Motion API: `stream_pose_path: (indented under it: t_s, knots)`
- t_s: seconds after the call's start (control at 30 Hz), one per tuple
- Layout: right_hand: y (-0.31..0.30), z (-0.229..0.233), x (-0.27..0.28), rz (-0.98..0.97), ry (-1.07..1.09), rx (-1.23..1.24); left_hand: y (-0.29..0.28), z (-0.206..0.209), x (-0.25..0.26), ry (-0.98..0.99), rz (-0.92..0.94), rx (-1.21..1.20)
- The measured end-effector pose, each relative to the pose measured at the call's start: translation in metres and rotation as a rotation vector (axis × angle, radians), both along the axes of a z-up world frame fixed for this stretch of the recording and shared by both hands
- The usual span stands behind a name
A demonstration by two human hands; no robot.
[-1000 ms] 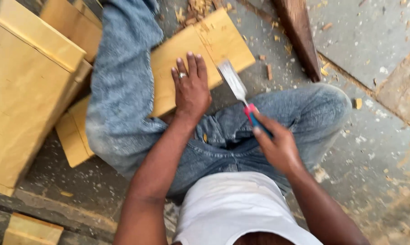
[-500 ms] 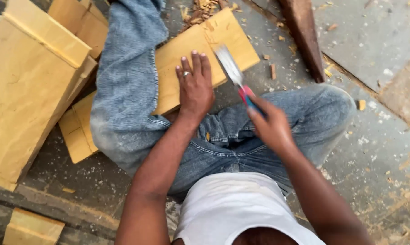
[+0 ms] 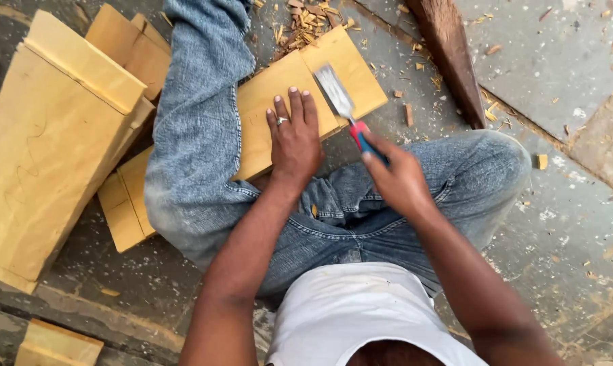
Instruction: Carving out a notch in a piece of wood using a chisel and a wooden mallet.
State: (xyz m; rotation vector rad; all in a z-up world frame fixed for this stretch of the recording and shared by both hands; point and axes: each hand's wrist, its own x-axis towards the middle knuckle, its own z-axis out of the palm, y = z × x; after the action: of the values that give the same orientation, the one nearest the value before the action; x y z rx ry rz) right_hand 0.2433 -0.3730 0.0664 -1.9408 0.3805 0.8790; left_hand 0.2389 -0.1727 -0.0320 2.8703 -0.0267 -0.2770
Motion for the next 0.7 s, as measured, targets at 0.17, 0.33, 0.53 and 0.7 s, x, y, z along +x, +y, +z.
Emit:
stream_pose_path:
  t_s: [0.17, 0.33, 0.53, 0.7]
  knots:
    - [0.003, -0.009, -0.002, 0.032, 0.009, -0.029, 0.003, -0.004, -0.002, -0.011, -0.009, 0.014]
    - [0.003, 0.007, 0.001, 0.032, -0.056, -0.013, -0.002, -0.004, -0.008, -0.073, -0.001, -0.004]
    - [-0.008, 0.011, -0.017, -0.006, 0.047, -0.016, 0.001, -0.009, -0.006, -0.095, -0.013, 0.069]
    - [-0.023, 0.014, -0.03, -0.023, 0.005, 0.017, -0.002, -0.006, -0.004, -0.051, 0.002, 0.045]
